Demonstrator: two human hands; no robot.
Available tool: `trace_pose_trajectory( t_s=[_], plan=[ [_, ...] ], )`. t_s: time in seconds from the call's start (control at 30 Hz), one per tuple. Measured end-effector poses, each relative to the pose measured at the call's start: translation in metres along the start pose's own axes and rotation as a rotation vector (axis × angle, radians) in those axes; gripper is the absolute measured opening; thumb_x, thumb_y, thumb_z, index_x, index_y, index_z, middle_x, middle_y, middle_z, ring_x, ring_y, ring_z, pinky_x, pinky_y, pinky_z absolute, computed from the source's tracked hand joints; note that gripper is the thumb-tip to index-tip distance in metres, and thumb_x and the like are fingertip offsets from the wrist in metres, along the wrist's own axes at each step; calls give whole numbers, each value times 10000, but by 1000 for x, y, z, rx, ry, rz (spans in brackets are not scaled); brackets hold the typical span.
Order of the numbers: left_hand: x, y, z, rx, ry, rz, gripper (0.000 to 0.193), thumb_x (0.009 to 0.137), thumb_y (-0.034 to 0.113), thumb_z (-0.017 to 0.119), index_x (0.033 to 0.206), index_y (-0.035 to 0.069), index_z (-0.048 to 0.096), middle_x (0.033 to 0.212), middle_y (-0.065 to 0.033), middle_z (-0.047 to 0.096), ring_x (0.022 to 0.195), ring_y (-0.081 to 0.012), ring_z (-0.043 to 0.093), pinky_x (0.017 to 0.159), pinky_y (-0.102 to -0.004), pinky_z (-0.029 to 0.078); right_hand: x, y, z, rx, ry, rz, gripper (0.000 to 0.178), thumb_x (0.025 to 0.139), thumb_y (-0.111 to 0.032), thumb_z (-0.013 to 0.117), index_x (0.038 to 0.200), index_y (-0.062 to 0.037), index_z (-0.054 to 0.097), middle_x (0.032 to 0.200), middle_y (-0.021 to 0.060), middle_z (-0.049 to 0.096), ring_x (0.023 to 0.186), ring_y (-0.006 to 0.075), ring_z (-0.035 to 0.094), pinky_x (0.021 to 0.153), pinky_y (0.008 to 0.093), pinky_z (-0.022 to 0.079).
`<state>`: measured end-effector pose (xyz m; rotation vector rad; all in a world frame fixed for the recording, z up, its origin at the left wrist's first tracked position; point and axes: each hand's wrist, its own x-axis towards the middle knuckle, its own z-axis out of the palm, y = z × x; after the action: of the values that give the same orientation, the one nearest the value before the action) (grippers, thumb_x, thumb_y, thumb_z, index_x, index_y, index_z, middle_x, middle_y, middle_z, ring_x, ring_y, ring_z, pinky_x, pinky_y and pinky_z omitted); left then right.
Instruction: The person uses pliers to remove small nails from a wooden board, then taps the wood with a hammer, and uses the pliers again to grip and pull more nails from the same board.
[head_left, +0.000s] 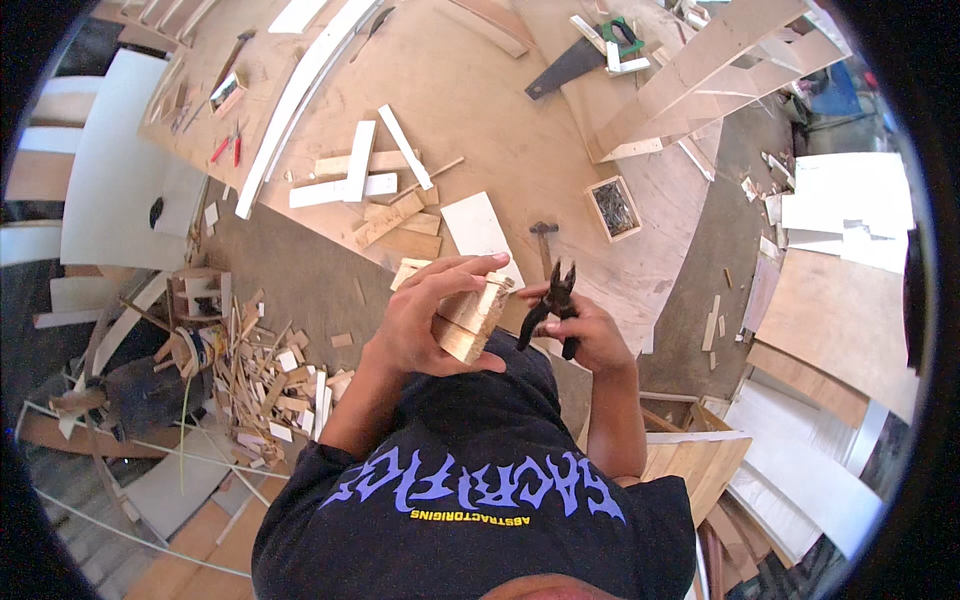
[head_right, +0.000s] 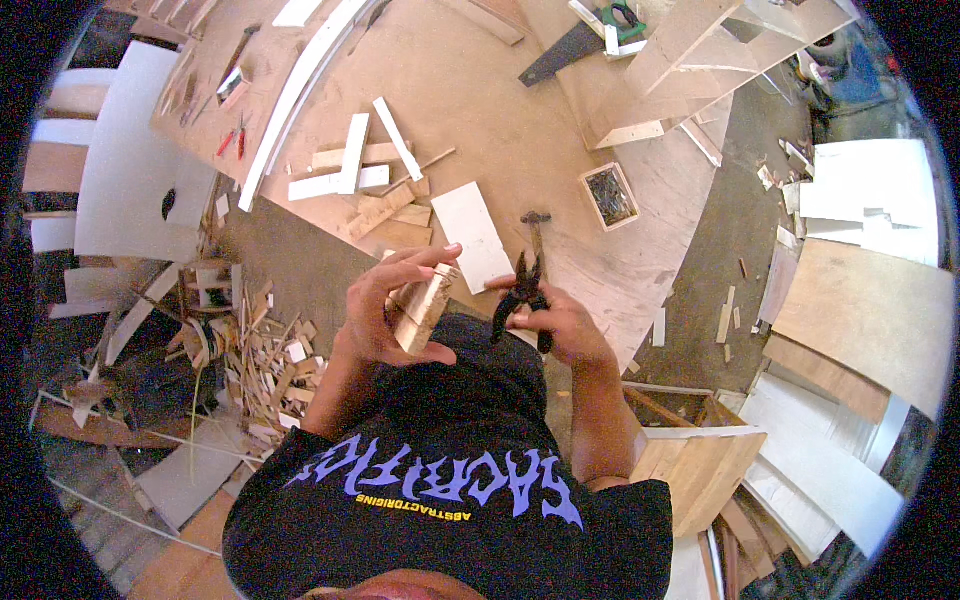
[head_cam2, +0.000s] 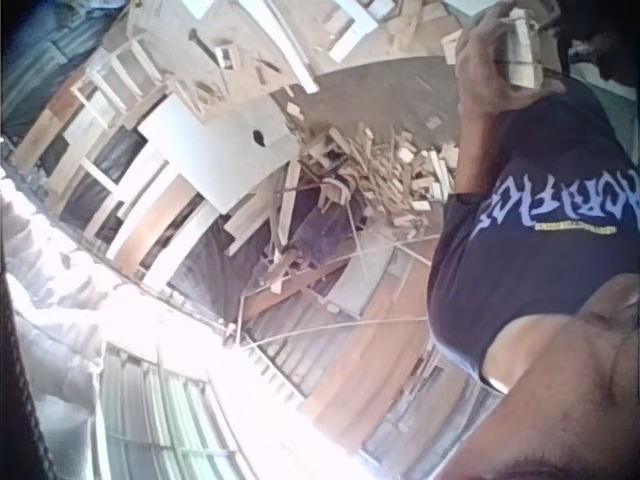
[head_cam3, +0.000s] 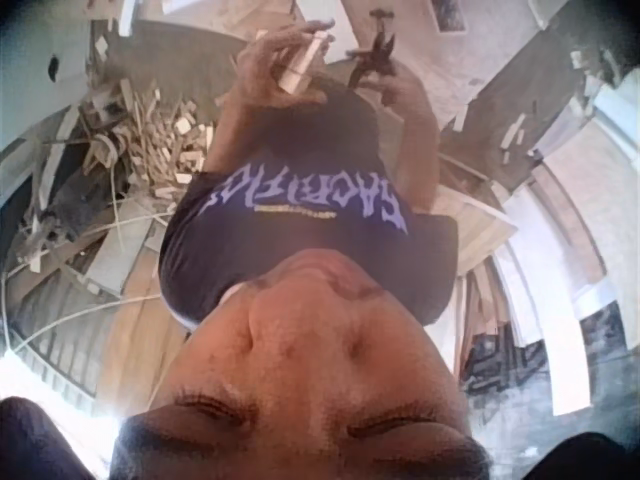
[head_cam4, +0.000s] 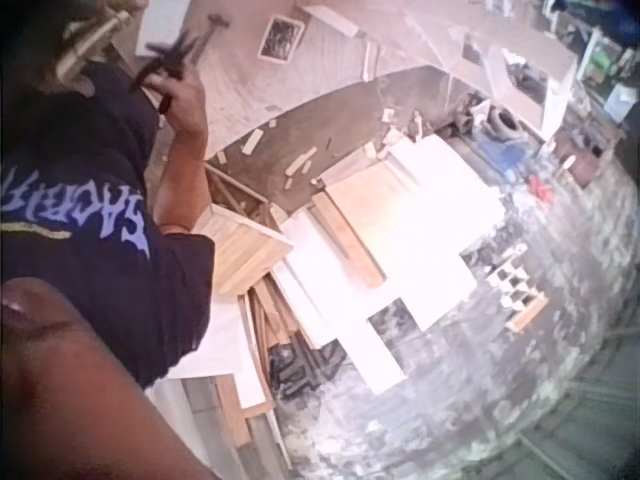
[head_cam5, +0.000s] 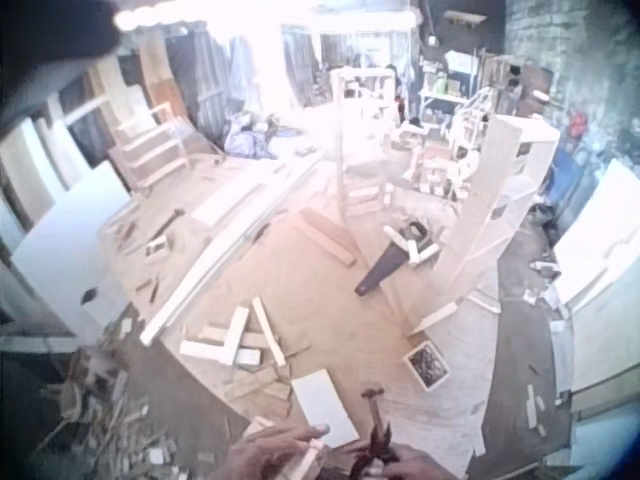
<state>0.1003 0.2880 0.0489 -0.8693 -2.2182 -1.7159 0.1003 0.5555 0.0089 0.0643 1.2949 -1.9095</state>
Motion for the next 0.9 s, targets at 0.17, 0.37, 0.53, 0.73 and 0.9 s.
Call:
trace_pose_trajectory(
  t_s=[0.17,0.37,0.53,0.73,0.9],
  plan=[
    [9,-4,-34,87,-64,170,878,655,482,935,1297,72,499,1287,-274,648,1124,-407,673,934,-475,537,-6,-34,60,-202,-73,100,429,901,-126,635,1300,24,591,1147,110,676,942,197,681,866,318,527],
    [6,-10,-76,47,-60,258,858,628,450,945,1277,78,526,1294,-244,651,1097,-401,679,903,-454,550,13,-40,122,-372,-83,-16,383,962,-171,615,1286,32,592,1007,124,725,819,198,722,776,341,563],
    [-10,-22,-117,-8,-114,252,854,613,439,950,1269,79,539,1305,-239,645,1107,-401,676,911,-441,548,36,-28,161,-551,-58,-82,372,972,-216,611,1245,37,612,916,131,735,820,204,727,770,343,561],
    [-28,-45,-159,-155,-204,205,862,605,427,958,1278,73,550,1325,-242,633,1156,-399,663,934,-431,542,60,-18,198,-579,-25,-48,322,1007,-258,580,1181,8,637,875,99,737,707,205,718,700,339,564],
    [-40,-63,-182,-309,-289,95,869,604,437,961,1265,33,566,1320,-257,630,1177,-362,663,940,-411,537,71,-15,229,-484,50,-68,329,1029,-307,565,1157,-15,646,835,64,733,605,161,683,624,309,554]
  ],
)
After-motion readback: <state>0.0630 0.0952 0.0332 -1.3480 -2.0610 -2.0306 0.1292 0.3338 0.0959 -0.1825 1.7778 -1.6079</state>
